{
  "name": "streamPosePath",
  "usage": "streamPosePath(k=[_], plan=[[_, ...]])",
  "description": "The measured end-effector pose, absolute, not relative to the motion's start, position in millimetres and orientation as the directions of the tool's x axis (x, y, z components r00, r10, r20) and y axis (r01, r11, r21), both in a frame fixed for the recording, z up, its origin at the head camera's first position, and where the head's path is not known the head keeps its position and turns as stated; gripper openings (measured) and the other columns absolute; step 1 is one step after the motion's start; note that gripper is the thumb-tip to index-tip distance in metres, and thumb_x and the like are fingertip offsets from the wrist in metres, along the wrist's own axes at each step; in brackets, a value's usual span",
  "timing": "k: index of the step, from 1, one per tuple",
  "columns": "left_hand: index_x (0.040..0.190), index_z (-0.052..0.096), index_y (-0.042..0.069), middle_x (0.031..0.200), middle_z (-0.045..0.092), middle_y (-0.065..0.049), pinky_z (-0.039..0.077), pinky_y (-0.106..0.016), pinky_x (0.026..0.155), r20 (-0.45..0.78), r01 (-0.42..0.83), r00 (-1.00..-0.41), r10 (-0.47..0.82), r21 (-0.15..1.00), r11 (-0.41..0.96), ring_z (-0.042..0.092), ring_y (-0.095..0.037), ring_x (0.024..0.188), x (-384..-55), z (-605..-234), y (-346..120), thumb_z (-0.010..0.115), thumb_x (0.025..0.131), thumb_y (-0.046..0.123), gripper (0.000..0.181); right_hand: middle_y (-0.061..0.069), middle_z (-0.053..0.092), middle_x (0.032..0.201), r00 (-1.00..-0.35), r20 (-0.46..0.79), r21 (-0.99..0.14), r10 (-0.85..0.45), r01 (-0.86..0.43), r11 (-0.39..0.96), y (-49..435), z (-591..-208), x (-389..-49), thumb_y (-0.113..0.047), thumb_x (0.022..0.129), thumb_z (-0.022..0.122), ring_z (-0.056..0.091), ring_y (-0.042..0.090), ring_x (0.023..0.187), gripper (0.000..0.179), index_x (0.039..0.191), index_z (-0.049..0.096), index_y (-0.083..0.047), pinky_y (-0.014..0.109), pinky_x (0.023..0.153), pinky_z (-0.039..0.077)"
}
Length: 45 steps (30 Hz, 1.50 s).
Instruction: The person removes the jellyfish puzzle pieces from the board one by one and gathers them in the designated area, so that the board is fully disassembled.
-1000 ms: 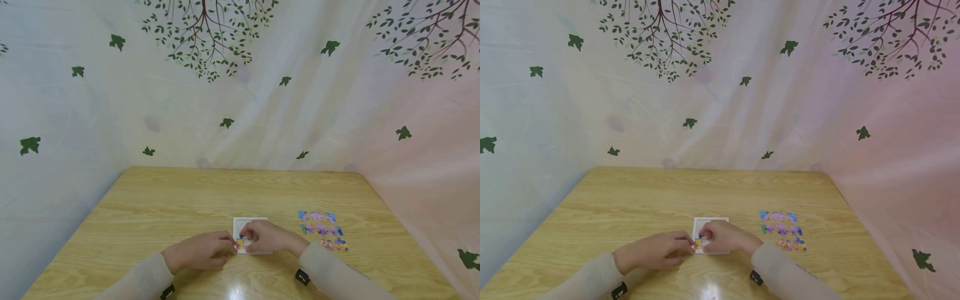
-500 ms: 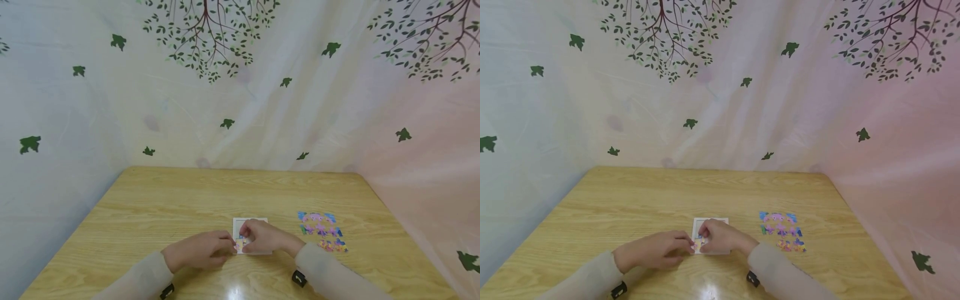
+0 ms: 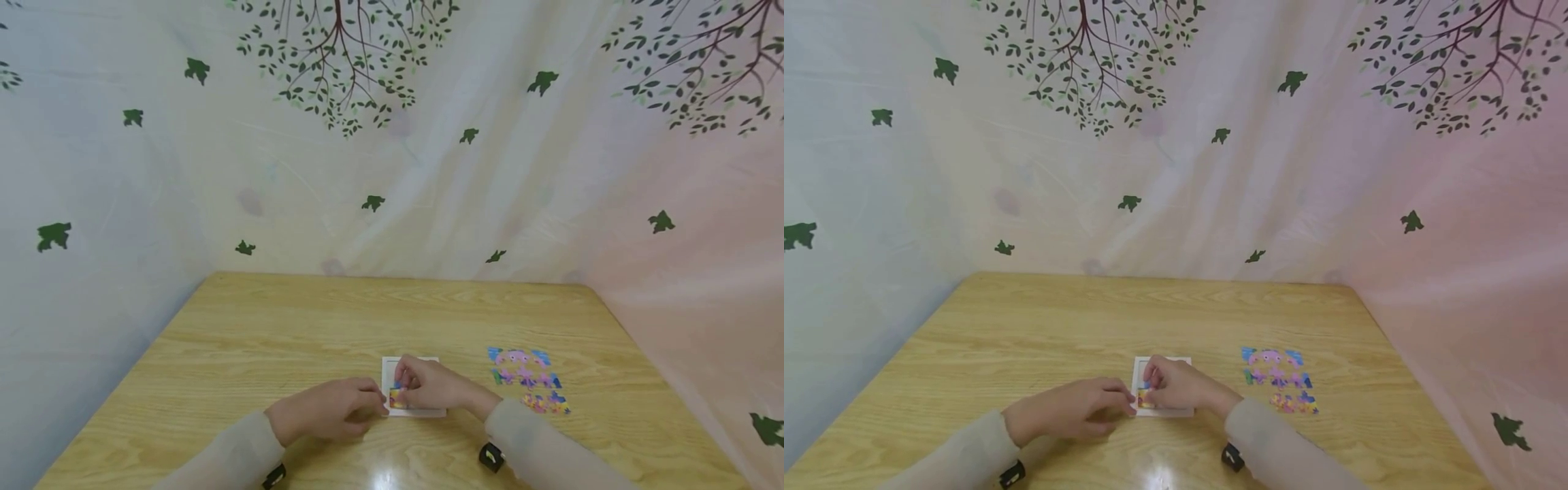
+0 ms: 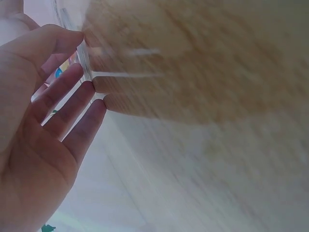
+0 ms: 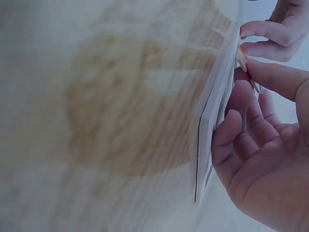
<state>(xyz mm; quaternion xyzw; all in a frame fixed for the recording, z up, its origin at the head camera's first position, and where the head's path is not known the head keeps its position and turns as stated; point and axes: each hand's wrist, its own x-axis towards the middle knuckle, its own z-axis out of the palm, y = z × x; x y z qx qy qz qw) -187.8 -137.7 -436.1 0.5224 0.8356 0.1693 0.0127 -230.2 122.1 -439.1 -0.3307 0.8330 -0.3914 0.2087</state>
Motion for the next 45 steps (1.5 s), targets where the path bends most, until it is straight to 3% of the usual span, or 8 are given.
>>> streamPosePath(k=[5, 11, 17, 25, 32, 38, 45], plan=[[0.121, 0.072, 0.013, 0.124, 0.064, 0.001, 0.051, -0.024, 0.100, 0.125, 0.856, -0.475, 0.871, 0.296, 0.424, 0.061, -0.007, 0.113, -188, -437, -138, 0.073, 0.094, 0.010, 0.028, -0.001, 0.065, 0.094, -0.691, -0.090, -0.796, -0.718, -0.383, 0.469, 133, -438, -233, -0.015, 0.100, 0.069, 0.062, 0.011, 0.082, 0.020, 0.117, 0.060, -0.012, 0.025, 0.071, 0.051], [0.121, 0.073, 0.014, 0.123, 0.064, 0.002, 0.050, -0.023, 0.101, 0.097, 0.842, -0.494, 0.864, 0.303, 0.447, 0.060, -0.006, 0.113, -189, -437, -137, 0.074, 0.094, 0.012, 0.027, -0.003, 0.064, 0.091, -0.700, -0.079, -0.771, -0.710, -0.408, 0.488, 155, -437, -235, -0.017, 0.099, 0.070, 0.062, 0.010, 0.078, 0.013, 0.112, 0.065, -0.015, 0.024, 0.066, 0.051], [0.120, 0.073, 0.016, 0.123, 0.064, 0.003, 0.050, -0.023, 0.100, 0.096, 0.847, -0.490, 0.866, 0.285, 0.448, 0.060, -0.006, 0.112, -190, -435, -137, 0.074, 0.094, 0.012, 0.026, 0.000, 0.064, 0.087, -0.690, -0.065, -0.781, -0.721, -0.415, 0.467, 189, -431, -236, -0.018, 0.101, 0.068, 0.056, 0.008, 0.070, 0.013, 0.113, 0.065, -0.012, 0.023, 0.061, 0.047], [0.120, 0.073, 0.015, 0.122, 0.064, 0.002, 0.050, -0.023, 0.101, 0.127, 0.866, -0.468, 0.874, 0.261, 0.426, 0.061, -0.008, 0.113, -189, -434, -137, 0.073, 0.094, 0.011, 0.026, -0.001, 0.064, 0.088, -0.677, -0.097, -0.772, -0.730, -0.412, 0.485, 241, -428, -233, -0.017, 0.103, 0.064, 0.058, 0.007, 0.073, 0.013, 0.113, 0.061, -0.011, 0.024, 0.065, 0.051], [0.120, 0.073, 0.015, 0.121, 0.065, 0.003, 0.050, -0.022, 0.100, 0.125, 0.865, -0.469, 0.874, 0.263, 0.427, 0.061, -0.007, 0.112, -188, -435, -137, 0.073, 0.094, 0.011, 0.026, 0.000, 0.062, 0.084, -0.679, -0.074, -0.787, -0.730, -0.410, 0.460, 279, -426, -229, -0.010, 0.103, 0.062, 0.054, 0.003, 0.060, 0.010, 0.111, 0.059, -0.007, 0.020, 0.049, 0.047], [0.119, 0.073, 0.014, 0.120, 0.065, 0.002, 0.051, -0.023, 0.100, 0.135, 0.870, -0.462, 0.877, 0.263, 0.418, 0.062, -0.008, 0.112, -189, -436, -137, 0.072, 0.094, 0.011, 0.025, 0.003, 0.062, 0.085, -0.668, -0.057, -0.816, -0.742, -0.396, 0.420, 298, -428, -227, -0.005, 0.104, 0.059, 0.052, 0.002, 0.067, 0.008, 0.111, 0.056, -0.001, 0.021, 0.055, 0.047], [0.119, 0.073, 0.016, 0.122, 0.064, 0.004, 0.050, -0.024, 0.102, 0.094, 0.838, -0.502, 0.860, 0.302, 0.456, 0.060, -0.006, 0.114, -189, -437, -136, 0.072, 0.096, 0.013, 0.024, -0.003, 0.061, 0.083, -0.694, -0.045, -0.795, -0.719, -0.411, 0.446, 300, -435, -224, -0.003, 0.099, 0.064, 0.050, 0.001, 0.068, 0.011, 0.108, 0.058, -0.001, 0.020, 0.056, 0.044]])
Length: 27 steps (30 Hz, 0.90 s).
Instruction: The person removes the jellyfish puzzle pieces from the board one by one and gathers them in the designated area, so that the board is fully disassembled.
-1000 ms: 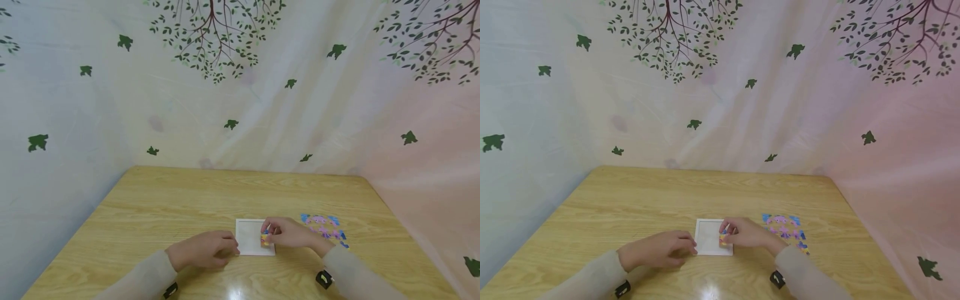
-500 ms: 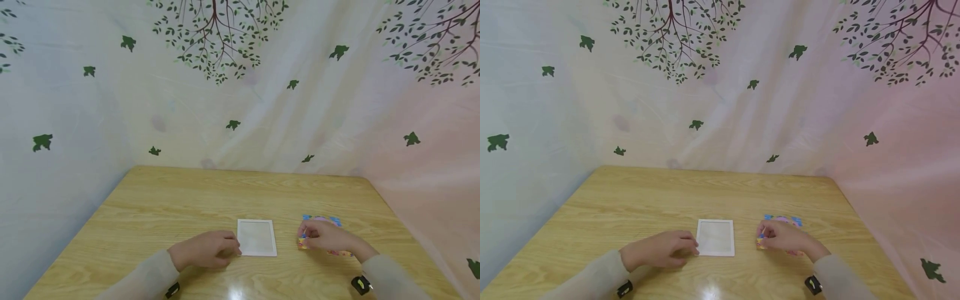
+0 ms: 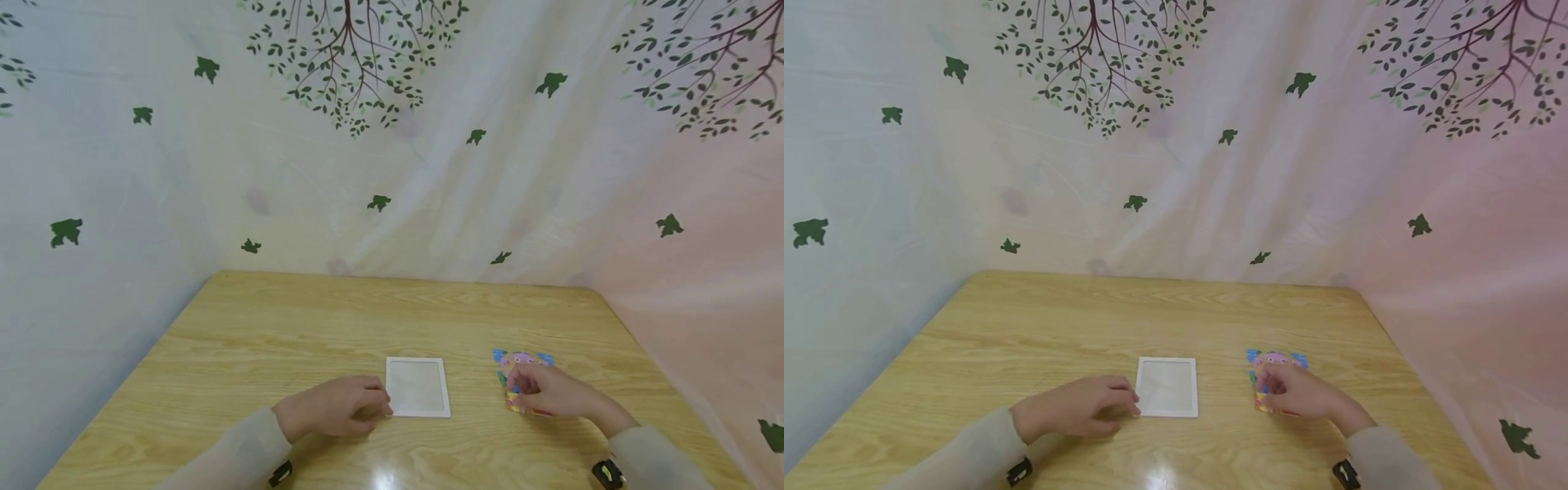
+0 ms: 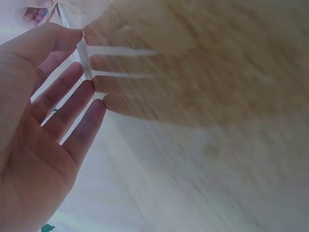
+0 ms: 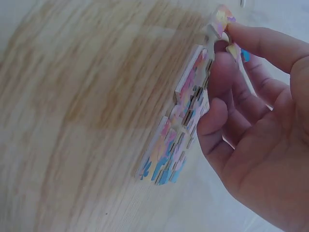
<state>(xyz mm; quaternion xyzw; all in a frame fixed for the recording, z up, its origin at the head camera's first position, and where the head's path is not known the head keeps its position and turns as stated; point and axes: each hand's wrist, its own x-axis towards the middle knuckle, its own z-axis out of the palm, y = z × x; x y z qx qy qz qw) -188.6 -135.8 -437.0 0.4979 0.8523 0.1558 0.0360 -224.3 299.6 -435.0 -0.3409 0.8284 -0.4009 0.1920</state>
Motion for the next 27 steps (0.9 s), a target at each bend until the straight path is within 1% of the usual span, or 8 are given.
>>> streamPosePath(k=[6, 9, 14, 19, 23, 25, 27], plan=[[0.119, 0.073, 0.015, 0.122, 0.064, 0.003, 0.050, -0.023, 0.102, 0.101, 0.846, -0.493, 0.864, 0.288, 0.449, 0.061, -0.007, 0.114, -189.0, -436.8, -135.3, 0.072, 0.096, 0.013, 0.024, 0.000, 0.059, 0.095, -0.725, -0.021, -0.719, -0.688, -0.468, 0.514, 297.6, -436.0, -224.6, -0.010, 0.096, 0.072, 0.053, 0.004, 0.082, 0.015, 0.106, 0.063, -0.004, 0.023, 0.068, 0.049], [0.120, 0.073, 0.015, 0.123, 0.064, 0.003, 0.050, -0.023, 0.102, 0.092, 0.841, -0.498, 0.862, 0.295, 0.454, 0.060, -0.007, 0.115, -188.6, -435.8, -134.9, 0.072, 0.096, 0.013, 0.024, 0.001, 0.059, 0.098, -0.733, -0.019, -0.698, -0.680, -0.477, 0.534, 297.8, -436.0, -225.2, -0.012, 0.096, 0.073, 0.052, 0.004, 0.084, 0.016, 0.108, 0.066, -0.004, 0.023, 0.070, 0.050], [0.121, 0.073, 0.016, 0.124, 0.064, 0.003, 0.049, -0.023, 0.103, 0.073, 0.828, -0.510, 0.857, 0.311, 0.466, 0.060, -0.007, 0.116, -187.9, -434.4, -134.7, 0.071, 0.097, 0.013, 0.024, -0.002, 0.063, 0.095, -0.733, -0.018, -0.697, -0.680, -0.478, 0.534, 297.6, -437.8, -225.8, -0.008, 0.095, 0.073, 0.053, 0.003, 0.081, 0.015, 0.108, 0.068, -0.002, 0.023, 0.069, 0.050], [0.119, 0.073, 0.015, 0.122, 0.064, 0.002, 0.050, -0.024, 0.102, 0.091, 0.839, -0.498, 0.862, 0.299, 0.454, 0.060, -0.008, 0.114, -187.0, -434.4, -134.9, 0.072, 0.096, 0.012, 0.024, -0.003, 0.061, 0.092, -0.739, -0.024, -0.704, -0.674, -0.466, 0.536, 296.7, -437.9, -224.8, -0.007, 0.095, 0.073, 0.051, 0.003, 0.081, 0.014, 0.107, 0.068, -0.002, 0.022, 0.069, 0.049], [0.120, 0.073, 0.015, 0.124, 0.064, 0.003, 0.050, -0.023, 0.102, 0.084, 0.834, -0.505, 0.859, 0.306, 0.460, 0.060, -0.007, 0.115, -186.5, -434.8, -135.5, 0.072, 0.096, 0.012, 0.024, -0.003, 0.059, 0.090, -0.742, -0.026, -0.700, -0.670, -0.465, 0.542, 296.4, -438.0, -225.2, -0.007, 0.095, 0.073, 0.051, 0.004, 0.080, 0.013, 0.106, 0.067, -0.003, 0.022, 0.067, 0.048], [0.121, 0.072, 0.015, 0.124, 0.064, 0.003, 0.049, -0.023, 0.102, 0.088, 0.834, -0.503, 0.860, 0.307, 0.457, 0.060, -0.007, 0.116, -186.7, -435.5, -136.0, 0.072, 0.096, 0.012, 0.025, -0.004, 0.060, 0.089, -0.739, -0.019, -0.690, -0.674, -0.478, 0.543, 296.5, -438.5, -225.9, -0.007, 0.095, 0.073, 0.052, 0.003, 0.080, 0.013, 0.106, 0.067, -0.003, 0.022, 0.067, 0.048], [0.122, 0.072, 0.015, 0.124, 0.064, 0.002, 0.050, -0.023, 0.102, 0.098, 0.839, -0.498, 0.862, 0.307, 0.450, 0.060, -0.008, 0.116, -186.9, -436.7, -136.6, 0.072, 0.096, 0.012, 0.025, -0.003, 0.061, 0.089, -0.734, -0.027, -0.707, -0.678, -0.466, 0.532, 296.8, -438.6, -226.6, -0.007, 0.097, 0.072, 0.054, 0.004, 0.078, 0.012, 0.106, 0.066, -0.002, 0.022, 0.066, 0.049]])
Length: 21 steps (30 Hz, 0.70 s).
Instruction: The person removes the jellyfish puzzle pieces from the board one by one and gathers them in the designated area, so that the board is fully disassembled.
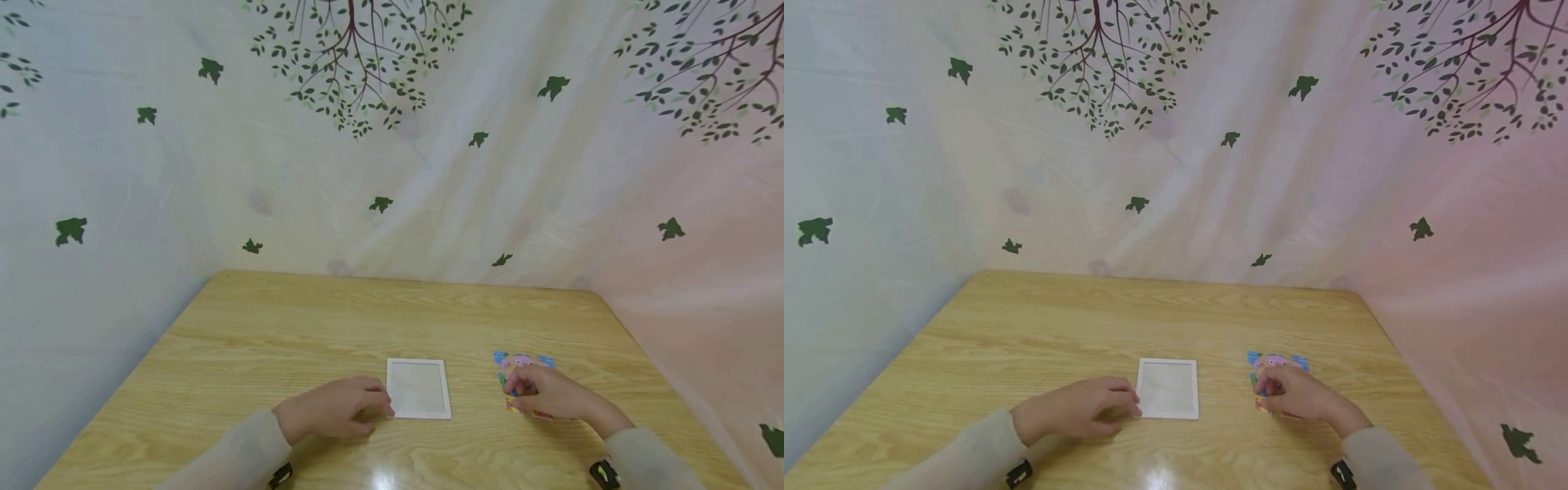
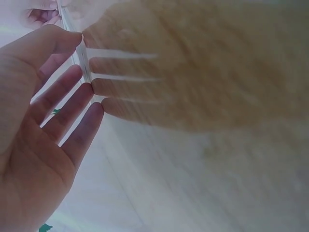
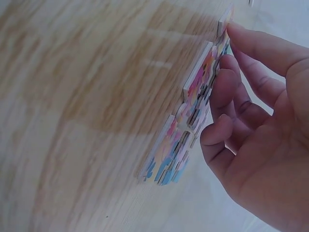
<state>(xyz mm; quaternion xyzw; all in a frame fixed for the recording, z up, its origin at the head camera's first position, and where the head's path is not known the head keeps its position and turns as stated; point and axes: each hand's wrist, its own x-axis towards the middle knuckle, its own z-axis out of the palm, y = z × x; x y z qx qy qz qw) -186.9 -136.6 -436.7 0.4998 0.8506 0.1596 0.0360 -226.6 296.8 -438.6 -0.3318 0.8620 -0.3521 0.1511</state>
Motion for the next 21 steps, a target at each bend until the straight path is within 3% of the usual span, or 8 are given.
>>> streamPosePath(k=[6, 11, 14, 18, 21], plan=[[0.124, 0.073, 0.014, 0.125, 0.064, 0.000, 0.050, -0.023, 0.101, 0.133, 0.858, -0.469, 0.873, 0.304, 0.415, 0.061, -0.009, 0.115, -187, -439, -138, 0.072, 0.096, 0.011, 0.028, 0.000, 0.062, 0.094, -0.746, -0.007, -0.738, -0.666, -0.446, 0.507, 298, -436, -227, -0.010, 0.101, 0.067, 0.057, 0.005, 0.076, 0.010, 0.107, 0.065, -0.003, 0.023, 0.064, 0.051], [0.123, 0.073, 0.015, 0.125, 0.064, 0.000, 0.050, -0.024, 0.103, 0.134, 0.852, -0.476, 0.869, 0.316, 0.418, 0.061, -0.010, 0.117, -187, -438, -138, 0.073, 0.095, 0.011, 0.029, -0.002, 0.065, 0.095, -0.787, 0.054, -0.663, -0.615, -0.489, 0.567, 298, -430, -226, -0.015, 0.100, 0.069, 0.057, 0.004, 0.077, 0.009, 0.106, 0.067, -0.008, 0.024, 0.064, 0.051], [0.122, 0.073, 0.017, 0.128, 0.063, 0.002, 0.049, -0.026, 0.105, 0.116, 0.823, -0.505, 0.855, 0.362, 0.438, 0.059, -0.009, 0.119, -188, -438, -139, 0.073, 0.094, 0.011, 0.029, 0.000, 0.067, 0.101, -0.825, 0.068, -0.614, -0.562, -0.478, 0.628, 297, -426, -223, -0.020, 0.101, 0.069, 0.061, 0.010, 0.086, 0.013, 0.110, 0.070, -0.010, 0.027, 0.068, 0.054], [0.126, 0.072, 0.018, 0.130, 0.060, 0.006, 0.050, -0.030, 0.106, 0.096, 0.757, -0.583, 0.807, 0.425, 0.496, 0.058, -0.009, 0.120, -194, -437, -146, 0.070, 0.097, 0.014, 0.029, 0.009, 0.069, 0.120, -0.879, 0.118, -0.487, -0.462, -0.457, 0.745, 299, -420, -219, -0.029, 0.104, 0.065, 0.065, 0.029, 0.105, 0.028, 0.124, 0.070, -0.010, 0.048, 0.083, 0.058], [0.129, 0.071, 0.014, 0.131, 0.063, 0.002, 0.050, -0.037, 0.106, 0.143, 0.737, -0.652, 0.745, 0.355, 0.576, 0.060, -0.016, 0.122, -202, -432, -156, 0.066, 0.101, 0.017, 0.029, 0.017, 0.064, 0.135, -0.889, 0.189, -0.326, -0.416, -0.457, 0.828, 305, -420, -219, -0.034, 0.105, 0.063, 0.060, 0.044, 0.120, 0.041, 0.136, 0.064, -0.008, 0.069, 0.097, 0.046]])
